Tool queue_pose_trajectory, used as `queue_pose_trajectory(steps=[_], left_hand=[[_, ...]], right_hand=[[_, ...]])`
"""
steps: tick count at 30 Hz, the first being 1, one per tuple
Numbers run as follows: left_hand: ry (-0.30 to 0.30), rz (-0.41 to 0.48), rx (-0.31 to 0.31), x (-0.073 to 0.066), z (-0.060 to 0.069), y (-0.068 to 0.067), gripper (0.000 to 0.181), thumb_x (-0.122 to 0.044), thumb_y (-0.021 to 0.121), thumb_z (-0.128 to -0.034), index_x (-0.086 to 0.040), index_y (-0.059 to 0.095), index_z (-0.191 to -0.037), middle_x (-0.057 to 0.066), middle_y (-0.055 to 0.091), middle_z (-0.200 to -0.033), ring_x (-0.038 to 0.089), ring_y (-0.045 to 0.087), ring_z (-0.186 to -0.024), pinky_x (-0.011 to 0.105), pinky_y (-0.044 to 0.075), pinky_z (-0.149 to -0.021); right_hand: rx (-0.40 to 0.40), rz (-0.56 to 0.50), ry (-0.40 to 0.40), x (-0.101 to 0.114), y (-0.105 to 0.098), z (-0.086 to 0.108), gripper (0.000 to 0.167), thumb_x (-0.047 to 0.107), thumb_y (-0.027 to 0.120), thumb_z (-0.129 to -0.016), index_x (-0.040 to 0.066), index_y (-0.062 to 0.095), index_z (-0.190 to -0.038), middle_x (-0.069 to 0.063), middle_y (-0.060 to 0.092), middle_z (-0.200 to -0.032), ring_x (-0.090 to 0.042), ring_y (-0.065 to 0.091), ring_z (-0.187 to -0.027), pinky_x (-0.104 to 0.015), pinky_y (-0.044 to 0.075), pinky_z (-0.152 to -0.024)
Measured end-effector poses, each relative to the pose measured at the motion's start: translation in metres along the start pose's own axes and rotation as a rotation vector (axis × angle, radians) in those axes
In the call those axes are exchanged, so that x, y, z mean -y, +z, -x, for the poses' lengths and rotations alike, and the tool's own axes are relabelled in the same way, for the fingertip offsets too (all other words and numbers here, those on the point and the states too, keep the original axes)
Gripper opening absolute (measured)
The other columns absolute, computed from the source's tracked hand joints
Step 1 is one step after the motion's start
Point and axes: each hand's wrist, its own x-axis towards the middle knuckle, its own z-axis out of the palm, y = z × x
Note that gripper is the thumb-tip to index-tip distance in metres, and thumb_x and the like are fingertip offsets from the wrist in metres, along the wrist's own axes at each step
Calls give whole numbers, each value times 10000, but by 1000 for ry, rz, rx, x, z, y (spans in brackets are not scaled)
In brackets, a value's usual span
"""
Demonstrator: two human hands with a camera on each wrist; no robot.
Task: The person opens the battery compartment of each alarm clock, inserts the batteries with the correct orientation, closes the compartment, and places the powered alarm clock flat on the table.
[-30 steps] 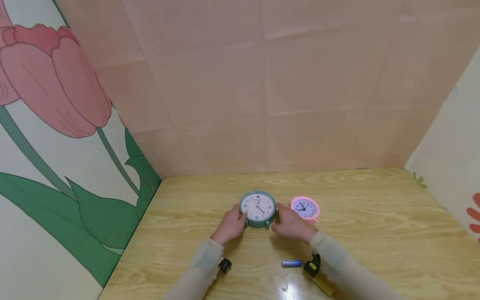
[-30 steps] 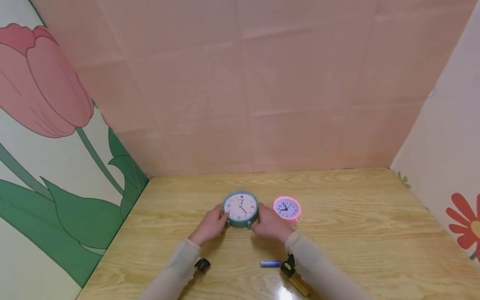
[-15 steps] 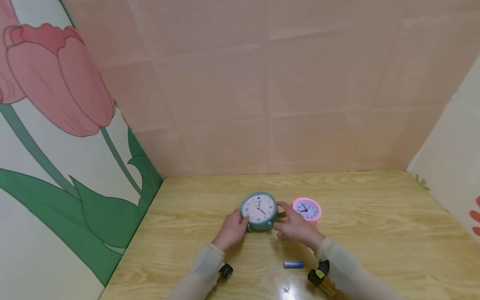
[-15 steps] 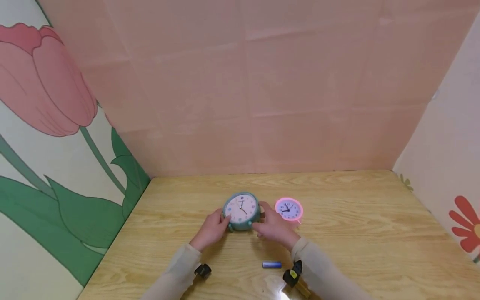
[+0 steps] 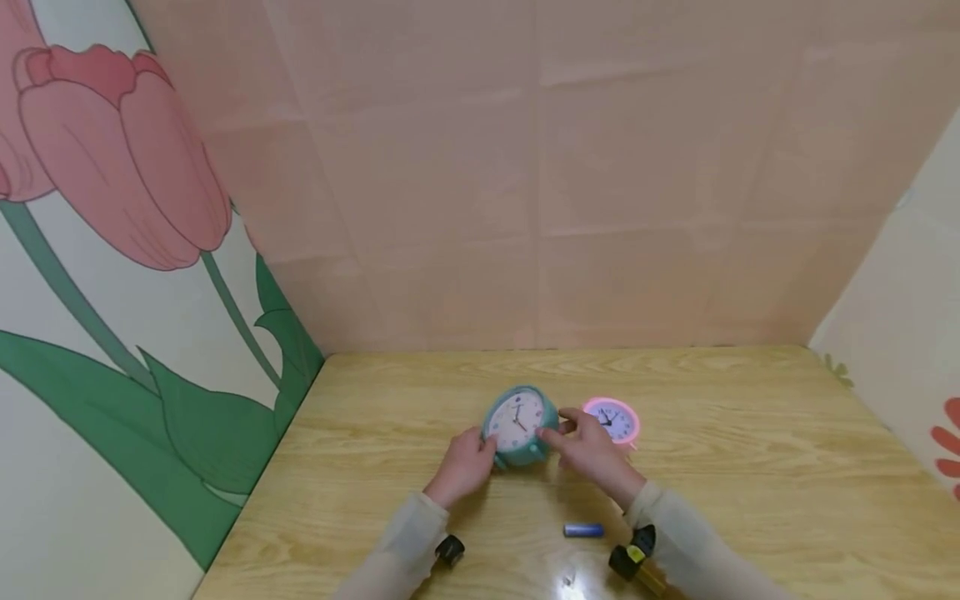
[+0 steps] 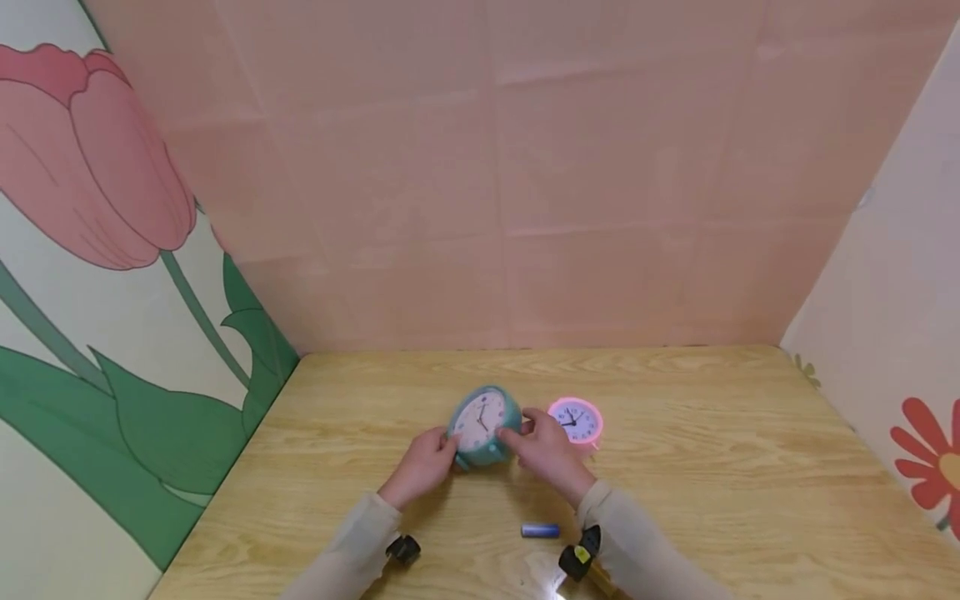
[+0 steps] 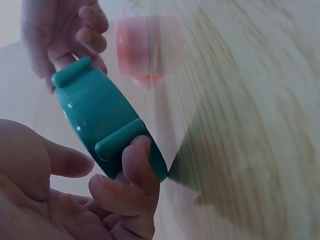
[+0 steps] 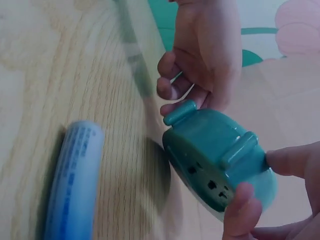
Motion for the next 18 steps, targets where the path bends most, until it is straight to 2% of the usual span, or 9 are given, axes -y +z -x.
queue_pose_trajectory(steps=[3,6,9,13,15,18], left_hand=[[-17,31,15,0,1,2,264,-231,490,-1041,-44,614,-903,47,630,-711,152,542,-624,297,435,-566],[-41,59,45,1,1,5,275,-265,481,-1046,-64,616,-918,64,670,-713,138,551,-597,281,436,-541],[-42,72,61,2,1,7,290,-277,466,-1051,-80,614,-897,76,678,-695,127,536,-572,263,420,-522],[-18,76,71,0,-1,6,322,-266,446,-1056,-79,628,-866,90,681,-679,126,534,-568,259,413,-527],[-7,47,75,0,-1,6,326,-271,444,-1056,-66,643,-897,81,682,-689,130,546,-585,274,431,-547],[33,-76,35,-5,0,1,336,-279,474,-1044,-5,665,-1075,25,660,-706,113,556,-635,295,470,-606]], right_hand=[[3,-17,-2,0,0,0,725,316,754,-899,-59,437,-1432,-194,618,-1091,-209,651,-647,-348,548,-593],[18,-24,-14,0,2,3,746,309,755,-903,-12,392,-1470,-184,644,-1078,-220,662,-609,-376,563,-599],[19,-13,-74,1,3,5,756,290,753,-907,9,359,-1488,-164,668,-1027,-223,647,-570,-381,559,-568],[-21,49,-186,7,3,5,728,281,762,-899,9,393,-1465,-113,686,-949,-184,620,-613,-328,529,-547],[-45,96,-217,7,3,6,723,296,766,-894,1,413,-1453,-89,694,-927,-159,613,-658,-305,516,-559],[-63,161,-253,8,3,8,732,320,767,-893,-31,428,-1439,-74,703,-919,-125,606,-696,-283,503,-573]])
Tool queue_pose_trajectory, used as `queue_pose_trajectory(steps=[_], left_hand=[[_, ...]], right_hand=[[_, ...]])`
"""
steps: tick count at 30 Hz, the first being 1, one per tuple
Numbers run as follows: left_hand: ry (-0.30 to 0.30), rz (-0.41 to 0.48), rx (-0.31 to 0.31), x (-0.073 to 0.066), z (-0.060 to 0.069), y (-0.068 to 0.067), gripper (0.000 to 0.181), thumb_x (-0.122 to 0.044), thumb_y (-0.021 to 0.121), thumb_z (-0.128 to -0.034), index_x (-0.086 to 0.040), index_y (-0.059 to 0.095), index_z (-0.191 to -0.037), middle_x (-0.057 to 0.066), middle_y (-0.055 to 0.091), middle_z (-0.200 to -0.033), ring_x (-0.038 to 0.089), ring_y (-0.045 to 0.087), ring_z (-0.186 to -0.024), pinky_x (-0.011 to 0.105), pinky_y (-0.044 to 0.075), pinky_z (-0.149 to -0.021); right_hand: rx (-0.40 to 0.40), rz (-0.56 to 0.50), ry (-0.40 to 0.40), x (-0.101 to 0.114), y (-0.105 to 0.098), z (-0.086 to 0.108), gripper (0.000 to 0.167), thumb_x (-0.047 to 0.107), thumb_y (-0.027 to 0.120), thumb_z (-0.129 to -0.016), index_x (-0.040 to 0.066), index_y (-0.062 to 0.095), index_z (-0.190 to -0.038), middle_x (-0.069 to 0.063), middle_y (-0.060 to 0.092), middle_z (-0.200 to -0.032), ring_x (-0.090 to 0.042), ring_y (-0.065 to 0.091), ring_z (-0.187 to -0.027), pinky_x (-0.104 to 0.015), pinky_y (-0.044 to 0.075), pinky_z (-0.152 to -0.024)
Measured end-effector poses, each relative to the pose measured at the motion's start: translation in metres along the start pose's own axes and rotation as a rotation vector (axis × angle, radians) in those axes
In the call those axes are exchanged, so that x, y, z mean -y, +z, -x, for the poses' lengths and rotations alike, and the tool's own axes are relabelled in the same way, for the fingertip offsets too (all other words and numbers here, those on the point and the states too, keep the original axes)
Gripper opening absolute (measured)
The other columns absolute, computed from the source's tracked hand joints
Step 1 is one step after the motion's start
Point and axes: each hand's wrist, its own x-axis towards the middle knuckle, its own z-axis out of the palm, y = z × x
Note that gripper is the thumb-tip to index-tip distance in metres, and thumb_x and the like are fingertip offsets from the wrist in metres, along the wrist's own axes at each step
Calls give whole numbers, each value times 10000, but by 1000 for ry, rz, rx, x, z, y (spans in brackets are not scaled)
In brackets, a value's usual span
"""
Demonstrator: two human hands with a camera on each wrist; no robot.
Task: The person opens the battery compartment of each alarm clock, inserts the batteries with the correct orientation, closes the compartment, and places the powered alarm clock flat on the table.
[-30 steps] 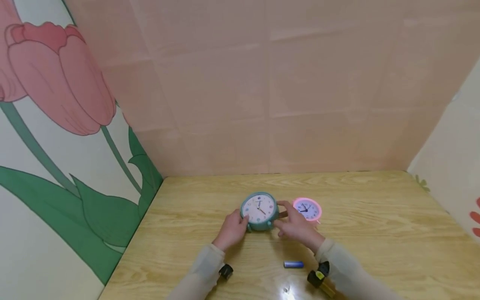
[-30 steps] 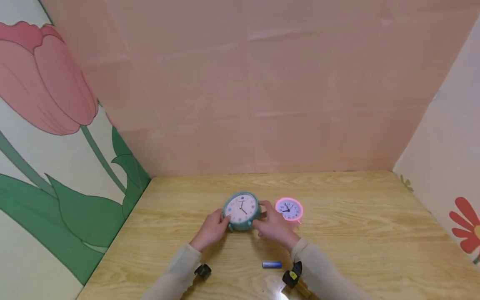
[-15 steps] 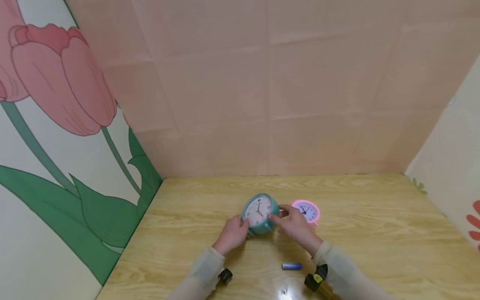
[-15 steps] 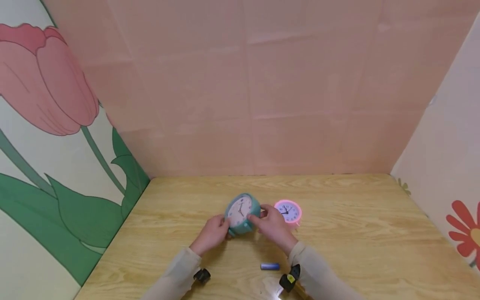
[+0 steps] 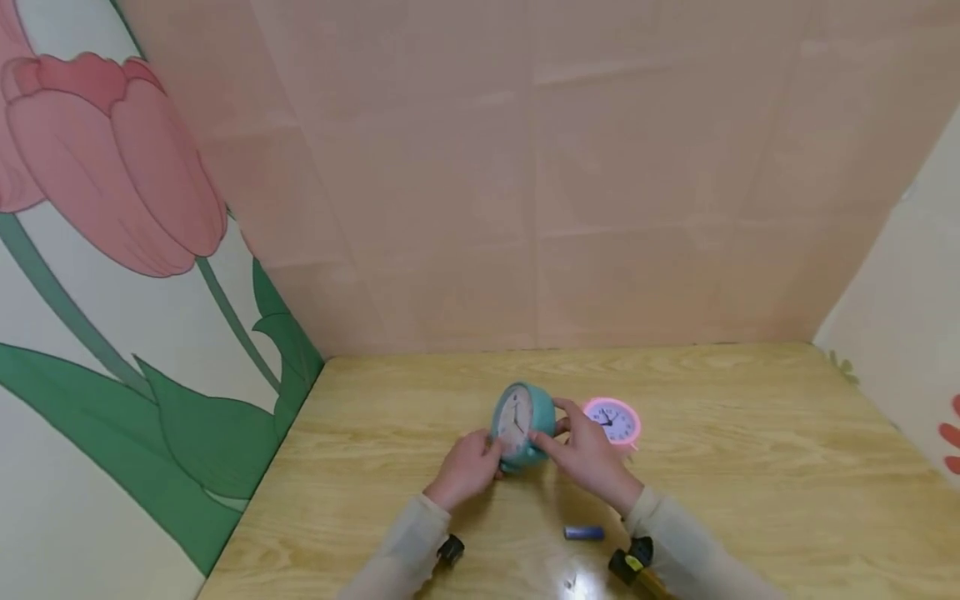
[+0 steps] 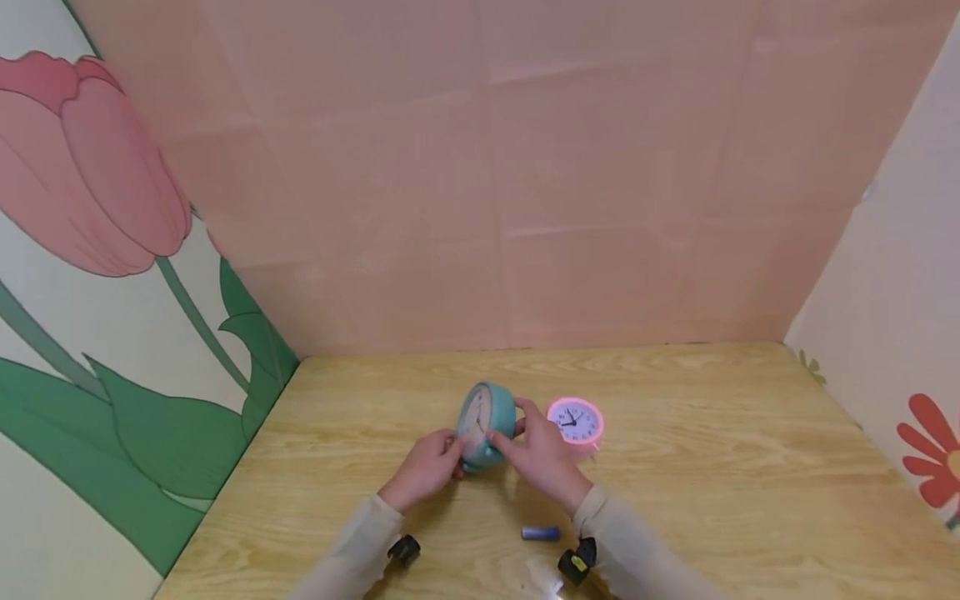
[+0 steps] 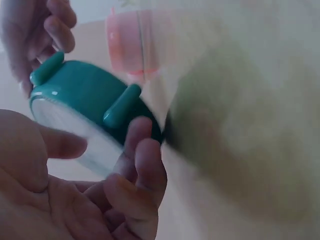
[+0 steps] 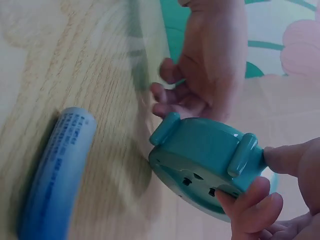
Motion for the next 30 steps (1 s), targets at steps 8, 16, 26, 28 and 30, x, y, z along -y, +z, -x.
queue_pose_trajectory(steps=[8,16,26,28,30], left_hand=[[127,-57,-103,-30,8,-25,438,-290,507,-1042,16,566,-1351,-43,632,-755,63,556,-592,262,473,-531],[91,-56,-42,-37,12,-26,562,-433,472,-1049,5,522,-1397,-14,681,-851,82,602,-660,286,510,-591],[103,-94,-78,-36,16,-24,602,-462,467,-1046,57,546,-1342,32,719,-881,98,647,-718,297,532,-632],[109,-92,-89,-36,15,-25,618,-486,470,-1039,63,560,-1308,28,699,-794,93,609,-634,283,502,-563],[109,-86,-99,-36,15,-26,619,-523,474,-1027,42,590,-1249,-3,652,-694,81,552,-548,265,452,-493]], right_hand=[[14,75,-70,12,2,5,729,312,782,-882,-12,447,-1443,-55,686,-898,-98,568,-597,-269,480,-508],[12,196,-96,23,14,8,755,322,828,-830,66,483,-1451,30,651,-819,-65,523,-548,-239,451,-486],[59,231,-129,26,16,12,852,279,847,-794,86,420,-1505,35,664,-912,-70,570,-648,-249,469,-531],[87,245,-156,27,15,12,938,264,873,-751,92,380,-1531,25,667,-981,-103,610,-743,-262,493,-587],[99,272,-200,27,15,12,998,250,898,-718,80,359,-1540,8,668,-1034,-136,625,-832,-269,500,-635]])
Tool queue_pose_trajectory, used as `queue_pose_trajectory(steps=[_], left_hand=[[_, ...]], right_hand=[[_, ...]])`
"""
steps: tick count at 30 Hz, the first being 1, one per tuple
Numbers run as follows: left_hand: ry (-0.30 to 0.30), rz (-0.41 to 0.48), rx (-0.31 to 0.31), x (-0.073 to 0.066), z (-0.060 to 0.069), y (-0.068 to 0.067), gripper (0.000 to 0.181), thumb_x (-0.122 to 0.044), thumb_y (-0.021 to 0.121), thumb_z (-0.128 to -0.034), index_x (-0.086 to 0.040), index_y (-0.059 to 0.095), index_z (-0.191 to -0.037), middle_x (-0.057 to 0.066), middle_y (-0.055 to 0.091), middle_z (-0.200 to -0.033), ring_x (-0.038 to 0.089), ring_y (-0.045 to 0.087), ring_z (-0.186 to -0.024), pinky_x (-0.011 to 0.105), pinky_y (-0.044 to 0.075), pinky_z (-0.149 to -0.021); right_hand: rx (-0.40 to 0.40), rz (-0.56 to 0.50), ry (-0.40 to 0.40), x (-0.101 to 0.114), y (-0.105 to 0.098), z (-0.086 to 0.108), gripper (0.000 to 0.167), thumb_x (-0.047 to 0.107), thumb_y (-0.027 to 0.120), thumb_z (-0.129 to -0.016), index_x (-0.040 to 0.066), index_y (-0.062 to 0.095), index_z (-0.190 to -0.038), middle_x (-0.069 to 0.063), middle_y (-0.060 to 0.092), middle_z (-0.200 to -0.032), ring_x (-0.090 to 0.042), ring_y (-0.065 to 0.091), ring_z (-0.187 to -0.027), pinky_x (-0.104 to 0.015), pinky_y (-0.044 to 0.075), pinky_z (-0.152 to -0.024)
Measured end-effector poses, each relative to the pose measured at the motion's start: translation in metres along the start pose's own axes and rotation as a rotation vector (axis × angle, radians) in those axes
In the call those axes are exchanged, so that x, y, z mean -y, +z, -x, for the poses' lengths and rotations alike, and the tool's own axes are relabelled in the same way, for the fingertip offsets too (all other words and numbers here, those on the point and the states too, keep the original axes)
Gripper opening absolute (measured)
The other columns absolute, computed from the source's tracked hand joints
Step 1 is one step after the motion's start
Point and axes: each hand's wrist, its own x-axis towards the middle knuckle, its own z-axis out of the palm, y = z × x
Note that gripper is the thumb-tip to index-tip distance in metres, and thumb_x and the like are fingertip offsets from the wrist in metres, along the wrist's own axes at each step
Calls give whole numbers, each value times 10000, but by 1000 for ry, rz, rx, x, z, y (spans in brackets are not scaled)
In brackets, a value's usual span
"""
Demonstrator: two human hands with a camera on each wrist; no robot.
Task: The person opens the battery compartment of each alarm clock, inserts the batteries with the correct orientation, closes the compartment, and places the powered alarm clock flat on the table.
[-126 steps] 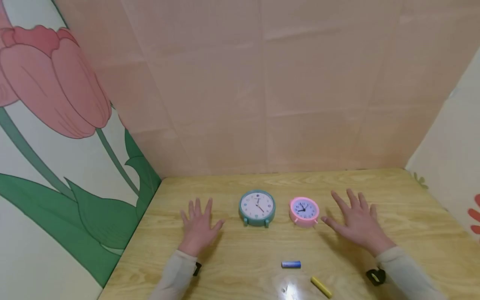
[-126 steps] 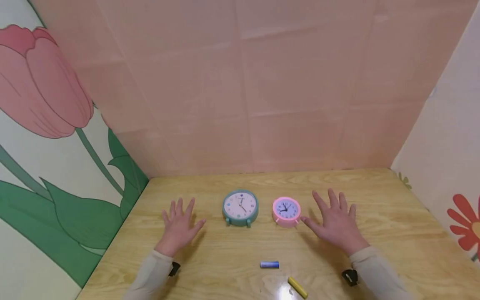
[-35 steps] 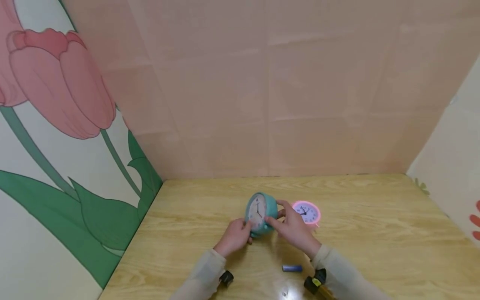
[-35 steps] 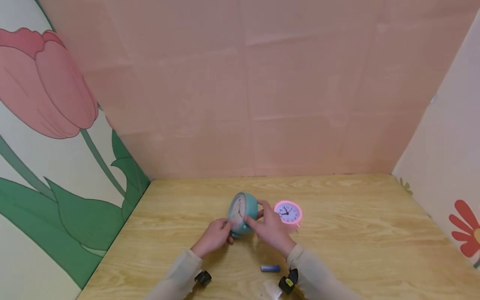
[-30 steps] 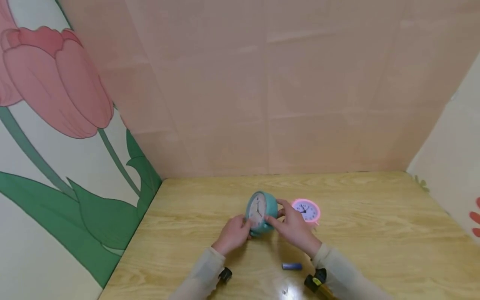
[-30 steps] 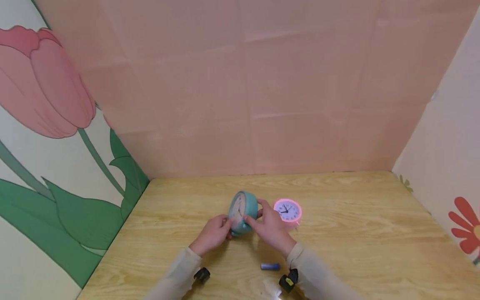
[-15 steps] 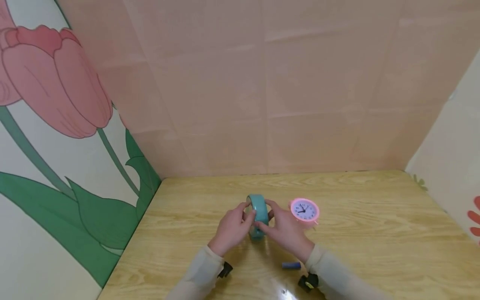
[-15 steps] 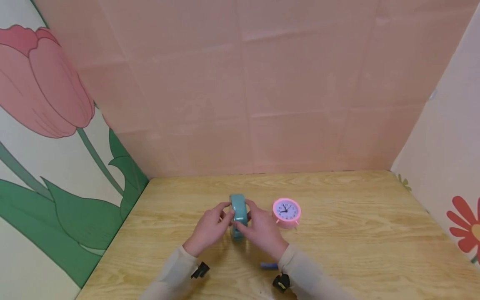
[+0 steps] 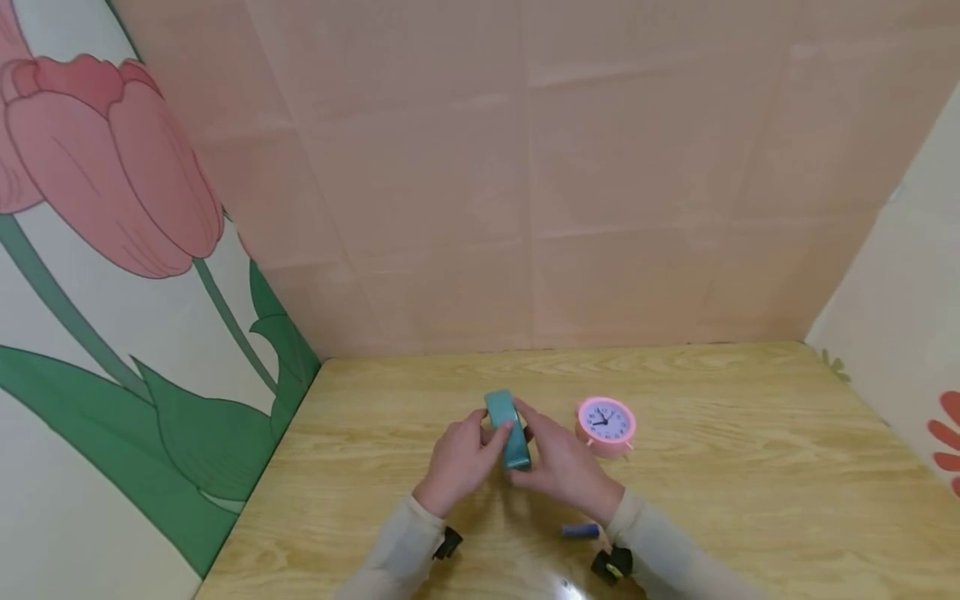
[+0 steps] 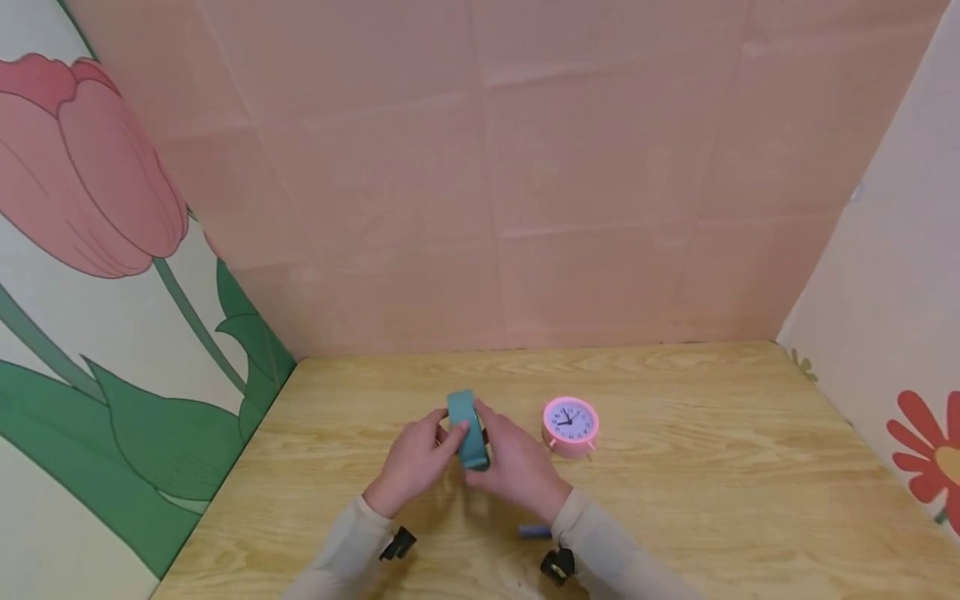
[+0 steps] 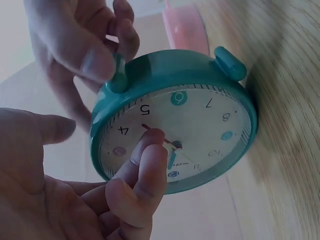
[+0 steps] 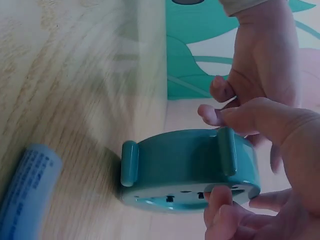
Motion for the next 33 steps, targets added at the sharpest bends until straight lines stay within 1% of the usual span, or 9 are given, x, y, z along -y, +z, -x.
queue_pose_trajectory(steps=[4,8,10,14,19,23,26,30,33], left_hand=[[6,40,5,3,1,0,550,-560,515,-996,-38,609,-1142,-64,523,-566,70,454,-442,239,362,-410],[-2,111,23,7,1,-2,612,-514,586,-978,-22,522,-1335,-65,558,-579,66,490,-448,224,373,-409],[-17,126,29,10,0,-4,757,-513,602,-968,24,398,-1461,-49,600,-616,71,528,-479,230,405,-430],[-26,109,32,15,0,-6,902,-549,605,-952,74,279,-1516,-25,642,-693,75,584,-561,252,472,-502],[-8,96,31,20,-1,-9,885,-543,602,-956,72,291,-1511,21,676,-741,85,605,-590,264,491,-526],[-27,146,46,25,-1,-10,829,-478,603,-977,95,301,-1494,158,719,-938,118,660,-713,267,527,-583],[-79,183,90,32,1,-10,787,-444,599,-986,87,313,-1491,190,709,-966,176,669,-733,276,523,-578],[-163,221,175,44,5,-8,757,-418,586,-988,62,313,-1505,137,685,-850,258,655,-687,295,501,-547],[-210,255,231,51,7,-7,742,-401,570,-985,38,303,-1520,112,674,-846,270,657,-704,325,521,-570]], right_hand=[[10,39,-70,2,1,1,1020,189,915,-704,67,349,-1544,-27,659,-1086,-178,635,-903,-290,530,-689],[13,89,-94,3,4,0,980,177,912,-711,84,383,-1531,-40,663,-1088,-171,643,-910,-329,557,-720],[16,113,-100,4,6,0,931,170,904,-714,81,423,-1507,-33,662,-1063,-158,639,-887,-323,553,-699],[22,109,-108,6,6,0,799,115,871,-736,65,504,-1444,-32,673,-1048,-174,653,-888,-333,556,-711],[24,77,-142,2,5,1,663,85,840,-763,62,573,-1370,-54,693,-1104,-236,682,-965,-399,575,-804],[36,106,-187,-5,5,1,487,150,833,-785,71,667,-1236,-43,678,-1129,-219,674,-974,-401,571,-829],[67,134,-213,-11,5,2,400,181,821,-808,86,703,-1178,-34,660,-1146,-202,660,-991,-397,563,-854],[127,150,-226,-16,5,3,342,178,780,-843,108,713,-1172,-28,653,-1154,-183,653,-999,-381,562,-860],[163,146,-230,-18,6,5,289,156,740,-864,109,721,-1149,-23,655,-1146,-174,652,-994,-375,561,-861]])
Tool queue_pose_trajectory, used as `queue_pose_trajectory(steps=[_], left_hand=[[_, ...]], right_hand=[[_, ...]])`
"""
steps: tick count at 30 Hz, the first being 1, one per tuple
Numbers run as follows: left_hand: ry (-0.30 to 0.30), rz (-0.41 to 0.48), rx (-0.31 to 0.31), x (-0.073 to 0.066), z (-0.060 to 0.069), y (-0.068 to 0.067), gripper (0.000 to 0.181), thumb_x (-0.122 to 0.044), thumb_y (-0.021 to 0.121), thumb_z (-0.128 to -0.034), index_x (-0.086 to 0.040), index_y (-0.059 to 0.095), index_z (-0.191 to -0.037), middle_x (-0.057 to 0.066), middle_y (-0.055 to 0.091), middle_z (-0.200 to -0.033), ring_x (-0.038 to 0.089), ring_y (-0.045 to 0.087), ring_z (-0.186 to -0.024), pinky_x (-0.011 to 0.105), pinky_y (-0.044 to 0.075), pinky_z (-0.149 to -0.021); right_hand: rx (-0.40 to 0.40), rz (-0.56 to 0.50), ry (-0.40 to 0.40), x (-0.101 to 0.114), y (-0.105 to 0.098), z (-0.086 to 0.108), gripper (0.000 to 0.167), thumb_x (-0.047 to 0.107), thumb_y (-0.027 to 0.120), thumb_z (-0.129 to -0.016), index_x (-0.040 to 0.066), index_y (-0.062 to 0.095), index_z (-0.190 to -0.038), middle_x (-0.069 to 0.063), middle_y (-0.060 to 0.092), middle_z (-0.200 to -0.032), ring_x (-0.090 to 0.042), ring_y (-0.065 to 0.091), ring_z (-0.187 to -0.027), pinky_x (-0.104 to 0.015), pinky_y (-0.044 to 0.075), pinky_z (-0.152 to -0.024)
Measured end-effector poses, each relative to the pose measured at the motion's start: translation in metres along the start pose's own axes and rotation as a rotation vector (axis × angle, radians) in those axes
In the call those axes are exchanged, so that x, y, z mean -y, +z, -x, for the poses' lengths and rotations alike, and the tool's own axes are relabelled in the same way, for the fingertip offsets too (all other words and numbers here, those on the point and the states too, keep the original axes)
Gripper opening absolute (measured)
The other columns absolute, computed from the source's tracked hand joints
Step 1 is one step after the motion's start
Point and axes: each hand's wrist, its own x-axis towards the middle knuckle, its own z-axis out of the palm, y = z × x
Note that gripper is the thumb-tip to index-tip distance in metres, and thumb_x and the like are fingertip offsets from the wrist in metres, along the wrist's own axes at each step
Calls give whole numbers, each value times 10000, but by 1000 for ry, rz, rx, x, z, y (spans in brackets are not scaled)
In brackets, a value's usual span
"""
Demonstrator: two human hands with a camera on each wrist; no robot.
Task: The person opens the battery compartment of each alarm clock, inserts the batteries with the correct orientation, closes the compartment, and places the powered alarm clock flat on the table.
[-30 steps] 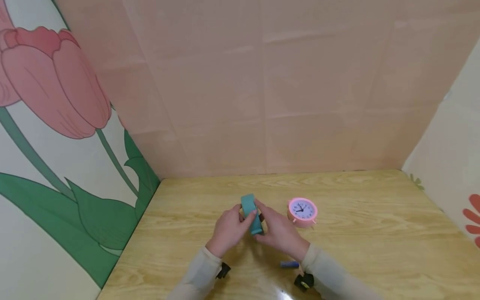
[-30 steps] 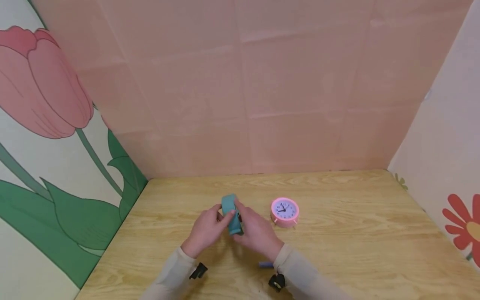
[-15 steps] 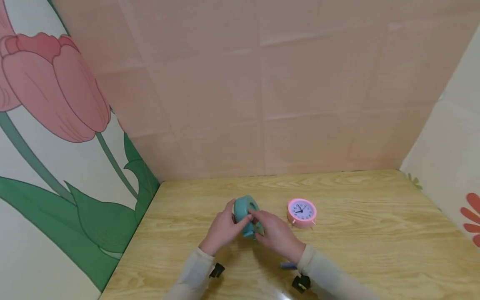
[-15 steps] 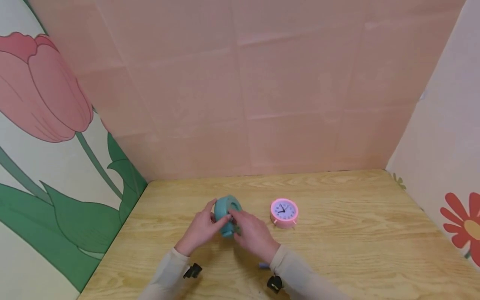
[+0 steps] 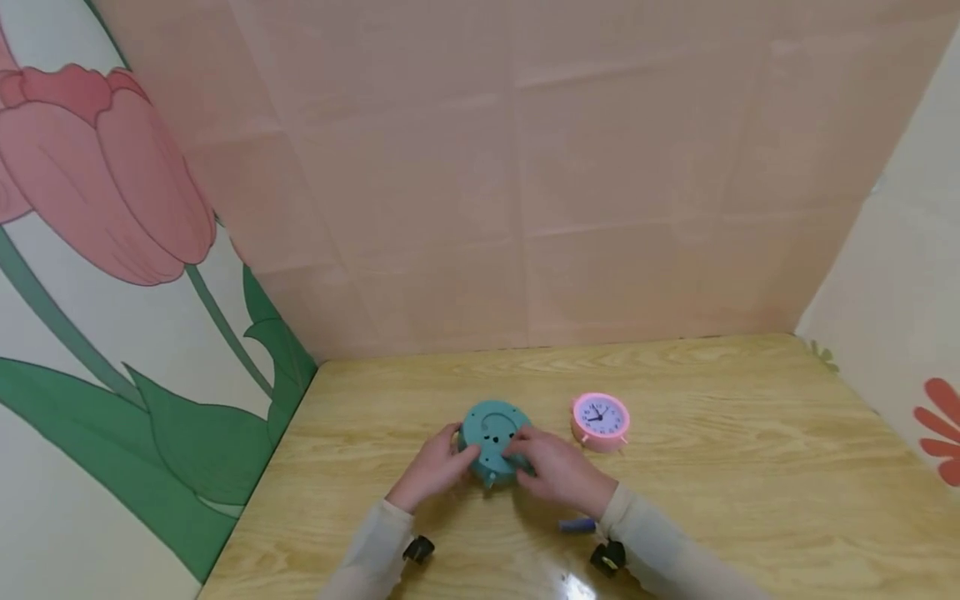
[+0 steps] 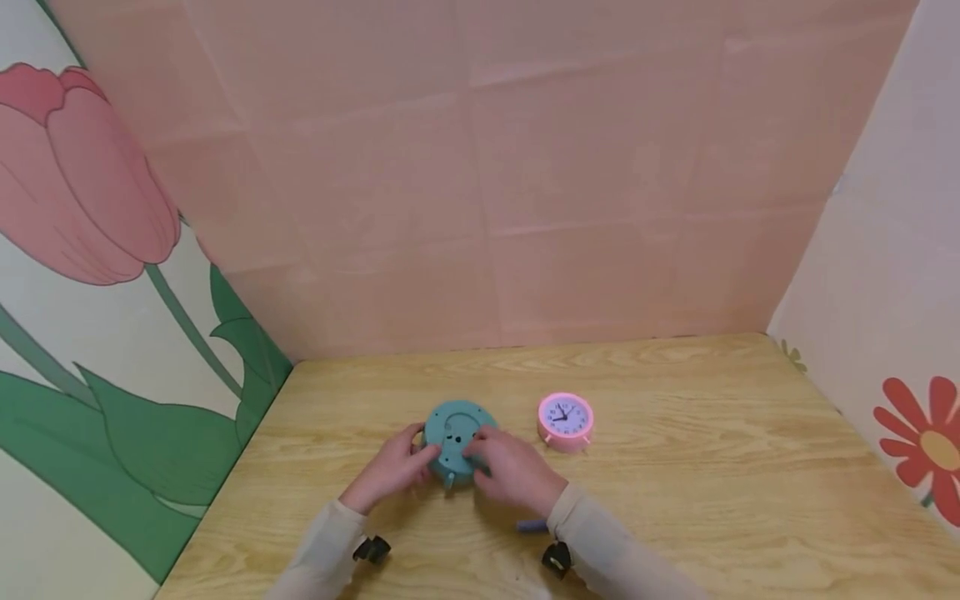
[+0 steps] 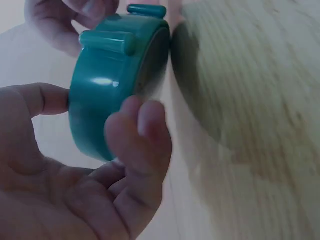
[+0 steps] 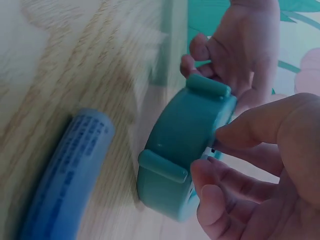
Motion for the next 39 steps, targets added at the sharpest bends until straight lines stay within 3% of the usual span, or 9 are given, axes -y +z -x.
queue_pose_trajectory(steps=[7,15,22,39], left_hand=[[-39,63,85,10,1,-1,719,-421,529,-1011,2,282,-1538,123,668,-871,254,643,-721,386,541,-593],[-34,64,113,15,0,1,687,-426,523,-1032,32,324,-1504,146,634,-858,250,623,-714,386,548,-584],[-13,30,106,17,-4,4,506,-364,512,-1042,-7,460,-1398,138,633,-817,235,601,-656,362,520,-543],[27,-62,61,14,-7,7,490,-321,469,-1057,0,449,-1428,79,608,-824,230,586,-632,338,483,-511]], right_hand=[[18,-8,-20,-3,2,1,222,130,716,-885,95,729,-1104,-33,663,-1127,-186,656,-1008,-391,553,-888],[31,-2,-52,0,4,2,200,130,706,-899,70,730,-1088,-49,672,-1109,-206,663,-1002,-403,553,-885],[52,0,-21,0,4,3,204,135,691,-907,88,727,-1101,-54,694,-1139,-226,661,-1052,-438,536,-923],[66,-43,-37,2,0,3,189,135,694,-919,74,738,-1092,-35,738,-1072,-196,687,-1007,-385,560,-875]])
